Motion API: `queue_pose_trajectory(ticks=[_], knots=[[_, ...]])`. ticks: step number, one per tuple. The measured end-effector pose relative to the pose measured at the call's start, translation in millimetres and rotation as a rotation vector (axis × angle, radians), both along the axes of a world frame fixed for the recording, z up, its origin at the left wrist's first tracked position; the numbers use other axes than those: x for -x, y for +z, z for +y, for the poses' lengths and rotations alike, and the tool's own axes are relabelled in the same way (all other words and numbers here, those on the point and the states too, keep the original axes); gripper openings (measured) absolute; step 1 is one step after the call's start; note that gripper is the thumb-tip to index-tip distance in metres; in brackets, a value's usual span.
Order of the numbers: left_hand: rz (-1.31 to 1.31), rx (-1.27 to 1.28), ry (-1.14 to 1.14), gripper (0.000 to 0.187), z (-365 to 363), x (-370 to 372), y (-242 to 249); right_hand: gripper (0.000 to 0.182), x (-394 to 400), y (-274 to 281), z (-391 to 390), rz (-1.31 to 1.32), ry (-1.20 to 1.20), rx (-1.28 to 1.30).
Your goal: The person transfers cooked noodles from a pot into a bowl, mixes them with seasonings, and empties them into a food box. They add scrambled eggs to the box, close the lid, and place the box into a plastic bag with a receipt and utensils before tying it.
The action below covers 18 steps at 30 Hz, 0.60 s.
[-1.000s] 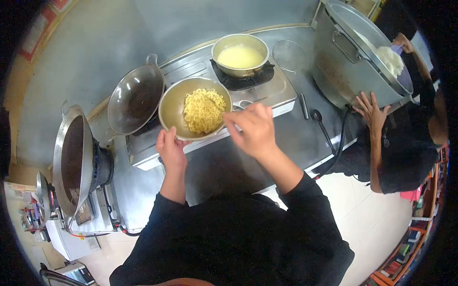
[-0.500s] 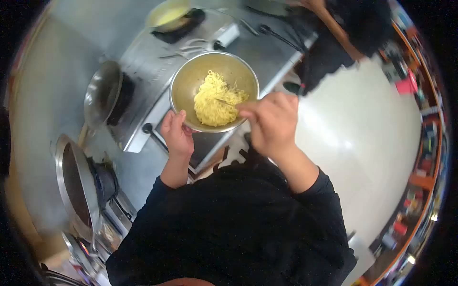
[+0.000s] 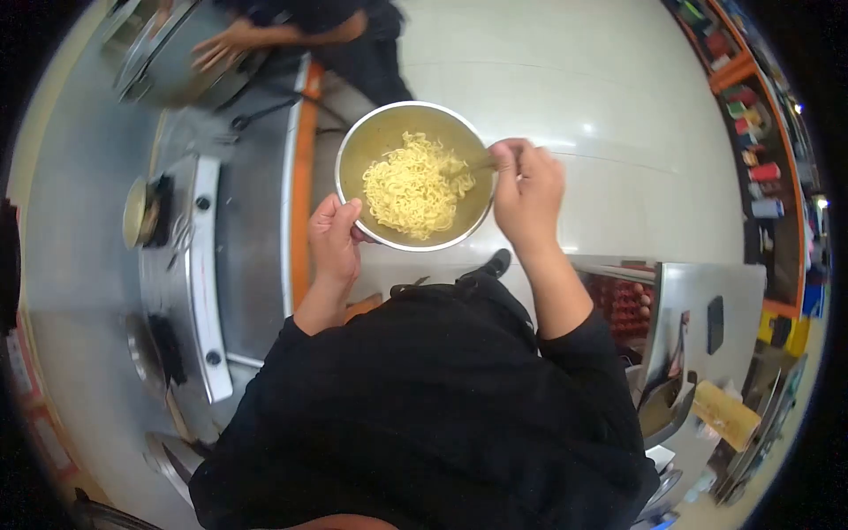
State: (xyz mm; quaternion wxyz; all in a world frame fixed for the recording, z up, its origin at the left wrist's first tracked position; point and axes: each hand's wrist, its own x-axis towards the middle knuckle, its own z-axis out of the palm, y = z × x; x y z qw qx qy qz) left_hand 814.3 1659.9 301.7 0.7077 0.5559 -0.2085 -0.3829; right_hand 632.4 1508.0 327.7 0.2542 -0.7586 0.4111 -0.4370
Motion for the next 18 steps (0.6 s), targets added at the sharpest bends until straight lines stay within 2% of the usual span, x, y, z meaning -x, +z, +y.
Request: queue_pose_trajectory(ticks=[1, 2, 4, 7, 11, 14, 15, 18], knots=[[-0.03, 0.0, -0.045, 0.023, -28.0, 16.4, 1.0, 0.018, 17.2, -3.9, -13.6, -0.169, 0.045, -0.294], [-0.057, -0.005, -0.088, 0.023, -55.5, 33.7, 0.8, 0.018, 37.0, -9.4, -31.9, -0.192, 0.048, -0.42], [0.008, 0.01, -0.137, 0.023, -106.4, 64.6, -7.1, 0.019, 79.5, -6.2, -74.9, -0.301, -0.037, -0.319], [0.053, 0.043, -0.209, 0.024, -175.3, 106.8, -11.3, 0.02, 147.5, 5.6, -137.8, -0.174, -0.33, -0.162], [0.089, -0.002, -0.302, 0.025, -259.5, 154.3, -18.3, 0.019, 186.4, -13.6, -173.1, -0.24, -0.24, -0.412], [0.084, -0.03, -0.392, 0.026, -315.2, 166.3, -24.0, 0.018, 218.9, -4.4, -222.5, -0.345, -0.438, -0.186], [0.07, -0.024, -0.418, 0.026, -333.8, 169.4, -25.2, 0.015, 229.4, -3.8, -241.0, -0.289, -0.517, -0.104], [0.068, -0.001, -0.518, 0.026, -406.1, 188.8, -27.3, 0.012, 240.5, -28.0, -284.4, -0.004, -0.505, -0.055]])
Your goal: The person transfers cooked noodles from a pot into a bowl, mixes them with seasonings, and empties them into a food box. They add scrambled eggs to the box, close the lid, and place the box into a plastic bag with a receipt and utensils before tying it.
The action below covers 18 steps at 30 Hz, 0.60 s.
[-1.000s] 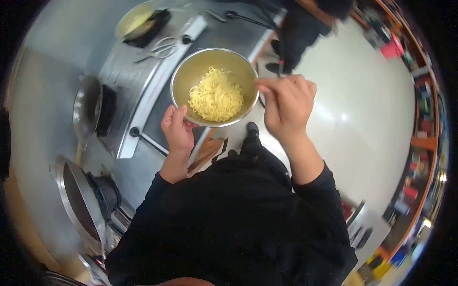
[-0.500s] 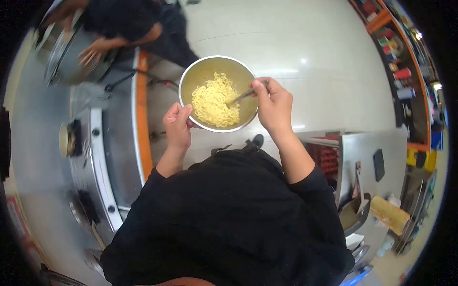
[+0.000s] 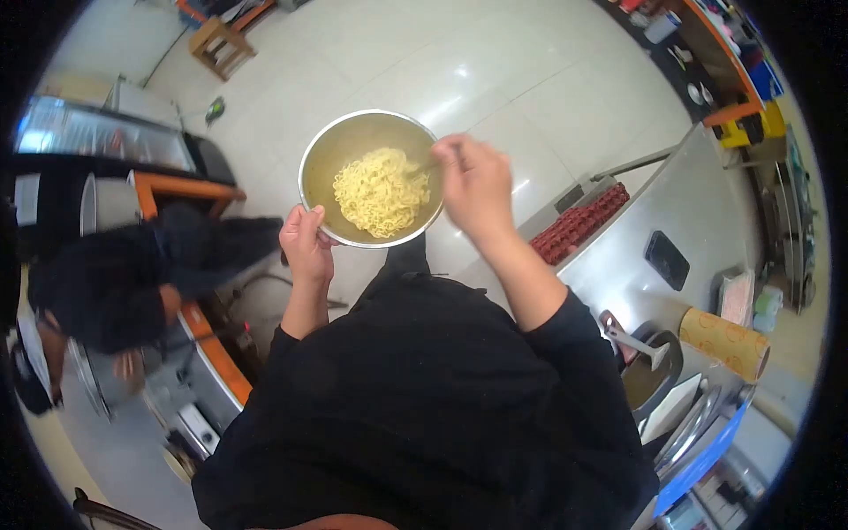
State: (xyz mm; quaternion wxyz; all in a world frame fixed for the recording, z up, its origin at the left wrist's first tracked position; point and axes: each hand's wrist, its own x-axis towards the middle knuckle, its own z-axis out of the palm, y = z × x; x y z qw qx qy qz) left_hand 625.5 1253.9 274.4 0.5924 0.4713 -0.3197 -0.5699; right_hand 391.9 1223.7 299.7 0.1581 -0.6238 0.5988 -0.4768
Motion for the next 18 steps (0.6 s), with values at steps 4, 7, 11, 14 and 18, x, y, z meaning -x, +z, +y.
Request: queue_pose_trajectory(ticks=[4, 7, 11, 14, 18], knots=[[-0.031, 0.021, -0.138, 0.025, -106.8, 16.2, -9.1, 0.011, 13.5, 30.2, -65.9, -0.121, -0.064, 0.011], [-0.052, 0.015, -0.273, 0.021, -190.7, 37.6, 9.2, 0.011, 51.0, 42.1, -129.7, 0.008, -0.312, 0.034], [-0.072, 0.027, -0.452, 0.022, -282.5, 64.9, 13.5, 0.014, 53.3, 24.4, -177.8, -0.079, -0.344, -0.1], [-0.075, 0.022, -0.516, 0.021, -347.4, 88.1, 6.5, 0.016, 72.5, 22.5, -224.2, -0.149, -0.399, -0.098], [-0.035, -0.078, -0.468, 0.015, -405.3, 114.5, -1.1, 0.017, 111.0, 21.0, -304.6, -0.114, -0.409, -0.096]])
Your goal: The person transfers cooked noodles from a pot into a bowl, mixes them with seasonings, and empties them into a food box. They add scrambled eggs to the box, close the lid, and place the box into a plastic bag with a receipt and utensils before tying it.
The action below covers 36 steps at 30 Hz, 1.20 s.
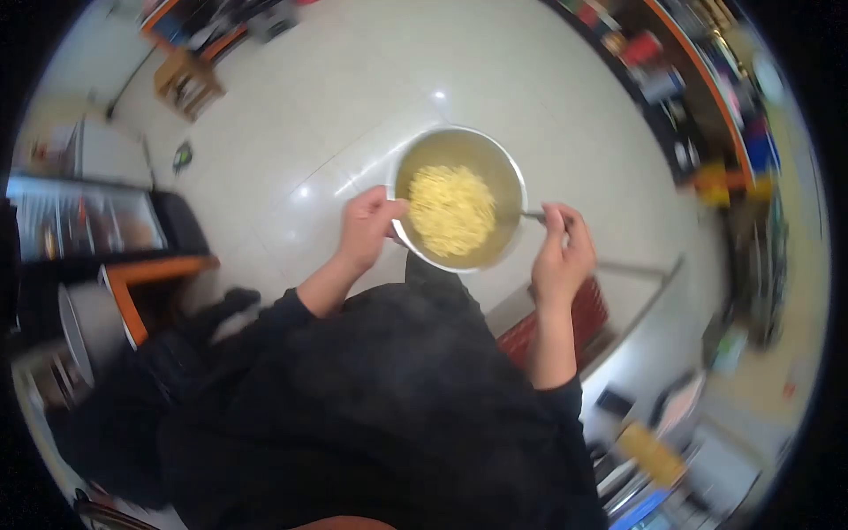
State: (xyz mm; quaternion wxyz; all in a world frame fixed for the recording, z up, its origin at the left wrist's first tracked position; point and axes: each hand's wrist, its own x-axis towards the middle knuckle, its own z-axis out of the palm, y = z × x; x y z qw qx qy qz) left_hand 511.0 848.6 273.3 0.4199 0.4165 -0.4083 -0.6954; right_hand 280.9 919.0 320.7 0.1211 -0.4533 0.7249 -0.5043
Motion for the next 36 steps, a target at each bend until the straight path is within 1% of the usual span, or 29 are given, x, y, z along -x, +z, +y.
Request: queue_pose_trajectory(ticks=[1, 2, 3, 4, 5, 7, 8, 9, 10, 11, 12, 13, 14, 15, 16, 17, 18, 19, 20, 21, 23, 25, 26, 27, 29, 30, 31, 33, 36], knots=[[0.034, -0.014, 0.031, 0.014, -12.2, 8.7, -7.9, 0.017, 6.5, -6.2, -20.0, 0.011, 0.06, -0.05], [0.125, -0.082, 0.069, 0.012, -22.5, 17.4, -13.8, 0.017, 11.1, -11.0, -40.4, 0.031, 0.149, -0.108], [0.089, -0.021, 0.13, 0.011, -32.2, 24.8, -22.0, 0.016, 14.0, -3.6, -61.8, 0.027, 0.24, -0.201], [0.132, -0.075, 0.175, 0.01, -44.2, 31.5, -25.4, 0.017, 28.1, -9.7, -86.2, 0.008, 0.286, -0.19], [0.169, -0.072, 0.271, 0.01, -55.1, 36.2, -29.1, 0.018, 32.2, 0.9, -114.0, 0.106, 0.278, -0.219], [0.261, -0.019, 0.451, 0.01, -71.6, 41.2, -30.7, 0.021, 56.1, 6.5, -180.5, 0.194, 0.434, -0.102], [0.181, -0.008, 0.436, 0.013, -79.1, 34.6, -23.2, 0.022, 59.2, 6.1, -215.7, 0.166, 0.468, -0.08], [0.076, 0.097, 0.531, 0.018, -86.4, 33.3, -23.5, 0.021, 45.7, 8.3, -243.0, 0.325, 0.541, -0.081], [0.035, 0.194, 0.642, 0.02, -93.9, 33.3, -23.5, 0.022, 62.8, -7.1, -282.4, 0.267, 0.606, -0.209], [-0.096, 0.302, 0.83, 0.016, -112.0, 45.6, -36.6, 0.023, 56.0, -10.8, -313.4, 0.202, 0.68, -0.28], [-0.135, 0.327, 0.886, 0.016, -122.4, 40.7, -35.7, 0.025, 44.5, -17.1, -340.6, 0.136, 0.732, -0.348], [-0.138, 0.291, 0.929, 0.016, -132.4, 51.6, -35.4, 0.025, 15.6, -1.6, -335.2, 0.213, 0.852, -0.325], [-0.134, 0.25, 0.96, 0.016, -156.0, 46.3, -39.6, 0.027, 17.1, -13.4, -381.9, 0.273, 0.931, -0.284], [-0.116, 0.252, 1.009, 0.017, -182.1, 47.7, -41.8, 0.029, 19.2, -15.8, -425.8, 0.183, 0.899, -0.313], [-0.102, 0.263, 1.045, 0.017, -208.0, 47.8, -43.5, 0.034, 4.4, -11.3, -450.5, 0.086, 0.853, -0.337], [-0.083, 0.279, 1.079, 0.017, -234.0, 48.5, -43.9, 0.038, -6.5, -1.2, -471.4, 0.142, 0.809, -0.321], [-0.094, 0.282, 1.08, 0.017, -260.3, 51.8, -48.0, 0.038, -6.3, -1.0, -494.7, 0.229, 0.738, -0.29], [-0.092, 0.282, 1.08, 0.018, -289.3, 59.5, -50.1, 0.034, 1.7, -8.7, -521.4, 0.288, 0.772, -0.218], [-0.069, 0.301, 1.075, 0.018, -265.2, 66.6, -38.0, 0.03, 13.4, -3.4, -492.4, 0.362, 0.794, -0.125], [-0.071, 0.297, 1.086, 0.018, -299.3, 73.3, -37.6, 0.031, 26.8, -9.0, -525.9, 0.392, 0.927, -0.104], [-0.098, 0.313, 1.081, 0.019, -349.2, 87.4, -37.3, 0.031, 16.3, 10.3, -537.6, 0.409, 0.738, -0.222], [-0.056, 0.318, 1.022, 0.018, -387.8, 102.3, -28.5, 0.031, 47.3, 17.5, -572.3, 0.297, 0.652, -0.188], [-0.034, 0.317, 0.994, 0.018, -406.4, 112.9, -24.9, 0.032, 78.8, 17.0, -601.6, 0.189, 0.666, -0.093], [-0.006, 0.304, 0.951, 0.018, -417.8, 126.8, -20.8, 0.031, 75.0, 30.5, -594.3, 0.394, 0.603, -0.052], [-0.063, 0.337, 0.956, 0.017, -461.3, 162.2, -14.9, 0.03, 132.1, 11.4, -651.3, 0.324, 0.674, -0.05], [-0.079, 0.352, 0.961, 0.017, -479.0, 181.1, -9.5, 0.03, 155.2, 10.8, -670.2, 0.301, 0.71, -0.049], [-0.079, 0.414, 1.004, 0.016, -492.4, 198.0, -7.0, 0.03, 180.4, 14.1, -686.5, 0.304, 0.696, -0.037], [-0.039, 0.376, 1.001, 0.016, -523.9, 243.0, -2.7, 0.03, 224.5, 26.3, -719.2, 0.317, 0.687, 0.0], [0.007, 0.309, 1.024, 0.016, -568.2, 305.3, 5.1, 0.03, 268.9, 52.6, -765.5, 0.329, 0.708, 0.051]])
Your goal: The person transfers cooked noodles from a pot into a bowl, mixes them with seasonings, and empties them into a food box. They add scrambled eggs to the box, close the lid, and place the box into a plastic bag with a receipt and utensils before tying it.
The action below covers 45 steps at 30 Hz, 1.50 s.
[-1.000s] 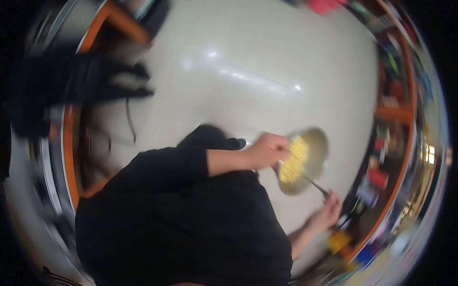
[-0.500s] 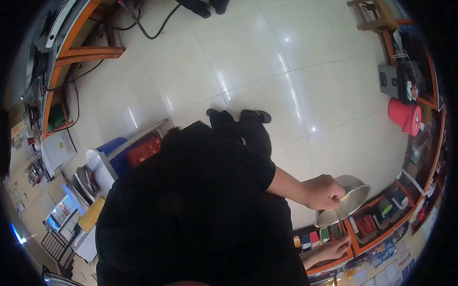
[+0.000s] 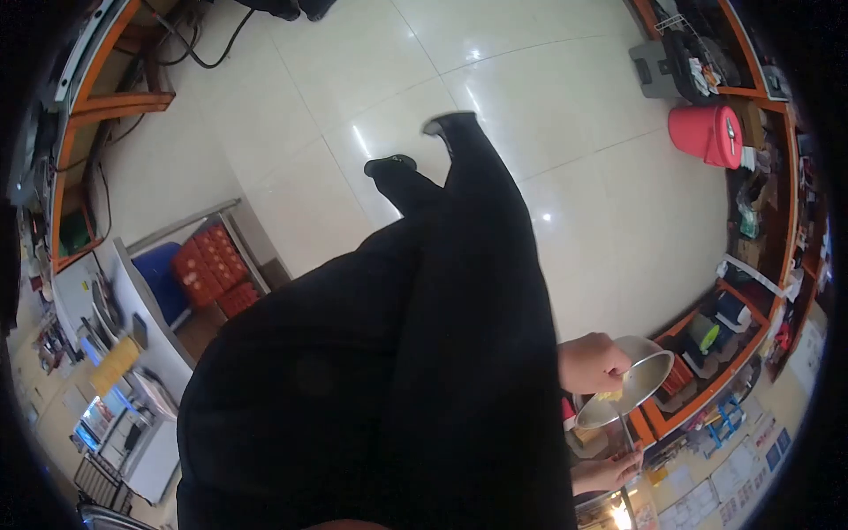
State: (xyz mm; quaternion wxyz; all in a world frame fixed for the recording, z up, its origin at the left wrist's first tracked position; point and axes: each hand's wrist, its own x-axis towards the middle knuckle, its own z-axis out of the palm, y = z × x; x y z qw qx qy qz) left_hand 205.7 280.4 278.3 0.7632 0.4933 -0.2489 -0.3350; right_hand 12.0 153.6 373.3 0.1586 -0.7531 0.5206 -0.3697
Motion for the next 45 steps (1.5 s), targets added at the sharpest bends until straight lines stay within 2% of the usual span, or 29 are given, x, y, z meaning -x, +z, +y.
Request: queue_pose_trajectory(ticks=[3, 5, 6, 7, 8, 9, 10, 11, 12, 14, 16, 18, 19, 20, 22, 23, 26, 29, 32, 33, 36, 37, 40, 41, 44, 45], knots=[[-0.044, 0.045, -0.061, 0.016, -50.3, 42.5, -9.4, 0.031, 31.3, -1.8, -42.1, 0.086, -0.029, 0.063], [-0.049, 0.057, -0.045, 0.014, -86.2, 69.3, -11.1, 0.03, 59.0, -12.2, -67.9, 0.083, -0.034, -0.035], [-0.049, 0.075, -0.039, 0.013, -106.7, 83.8, -11.7, 0.027, 78.7, -19.5, -88.7, -0.203, 0.003, -0.297], [0.038, 0.011, -0.187, 0.013, -114.3, 84.3, -1.7, 0.025, 92.9, -16.0, -100.6, -0.027, -0.016, -0.193], [0.061, -0.024, -0.241, 0.014, -132.4, 89.3, -1.2, 0.023, 99.9, -14.3, -109.7, -0.06, -0.008, -0.15], [0.214, 0.008, -0.31, 0.014, -157.9, 100.9, -7.5, 0.021, 105.5, -12.6, -119.8, -0.092, 0.001, -0.105], [0.306, -0.006, -0.427, 0.01, -181.3, 108.5, -10.3, 0.021, 112.9, -16.0, -133.5, -0.286, -0.034, -0.043], [0.311, 0.052, -0.408, 0.008, -202.3, 116.3, -9.4, 0.022, 118.8, -11.7, -141.3, -0.148, -0.117, 0.077], [0.308, -0.022, -0.523, 0.009, -220.2, 114.5, 5.0, 0.022, 126.0, -7.2, -147.2, 0.026, -0.253, 0.125], [0.183, -0.023, -0.567, 0.012, -287.3, 147.5, 13.3, 0.021, 180.0, -34.7, -196.9, -0.093, -0.32, -0.014], [0.034, -0.111, -0.655, 0.015, -366.5, 171.3, 14.8, 0.019, 218.7, -61.4, -252.8, -0.473, -0.371, -0.177], [0.06, -0.162, -0.796, 0.016, -431.2, 206.7, 20.7, 0.019, 268.0, -48.4, -289.4, -0.552, -0.538, -0.083], [0.091, -0.145, -0.842, 0.017, -398.0, 170.2, 26.0, 0.019, 234.5, -37.2, -243.1, -0.563, -0.586, 0.001], [0.017, -0.106, -0.889, 0.018, -420.2, 171.1, 32.1, 0.019, 234.2, -34.6, -252.4, -0.526, -0.634, 0.08], [-0.117, -0.123, -0.972, 0.022, -475.5, 215.7, 40.8, 0.02, 265.4, -40.0, -286.0, -0.444, -0.75, 0.122], [-0.141, -0.101, -0.991, 0.024, -489.7, 237.4, 53.5, 0.021, 275.0, -48.4, -293.7, -0.407, -0.781, -0.014], [-0.049, -0.155, -1.096, 0.025, -549.6, 287.6, 31.8, 0.023, 300.7, -61.3, -323.0, -0.711, -0.734, -0.081], [0.004, -0.175, -1.154, 0.025, -604.1, 334.0, 27.3, 0.02, 362.7, -55.0, -366.1, -0.566, -0.974, 0.152], [-0.036, -0.156, -1.143, 0.025, -649.1, 375.6, 16.9, 0.018, 384.8, -62.6, -429.5, -0.355, -0.946, -0.014], [-0.061, -0.14, -1.127, 0.025, -668.3, 390.4, 19.6, 0.018, 388.6, -64.7, -456.3, -0.542, -0.781, 0.016], [-0.089, -0.238, -1.059, 0.025, -718.9, 411.2, 22.1, 0.019, 421.2, -54.5, -535.3, -0.634, -0.697, -0.162], [-0.067, -0.232, -1.031, 0.025, -736.6, 413.4, 23.1, 0.02, 442.8, -56.7, -564.5, -0.523, -0.715, -0.116], [-0.012, -0.235, -0.918, 0.025, -780.5, 413.0, 21.9, 0.021, 458.8, -51.1, -633.8, -0.403, -0.704, -0.198], [-0.006, -0.235, -0.871, 0.025, -797.0, 413.6, 18.4, 0.018, 456.4, -69.6, -659.4, -0.424, -0.642, -0.248], [0.005, -0.267, -0.778, 0.024, -852.4, 411.0, 10.2, 0.015, 430.1, -71.0, -736.2, -0.717, -0.396, -0.439], [-0.003, -0.282, -0.762, 0.024, -873.0, 407.2, 8.3, 0.014, 432.1, -72.6, -765.7, -0.734, -0.398, -0.405]])
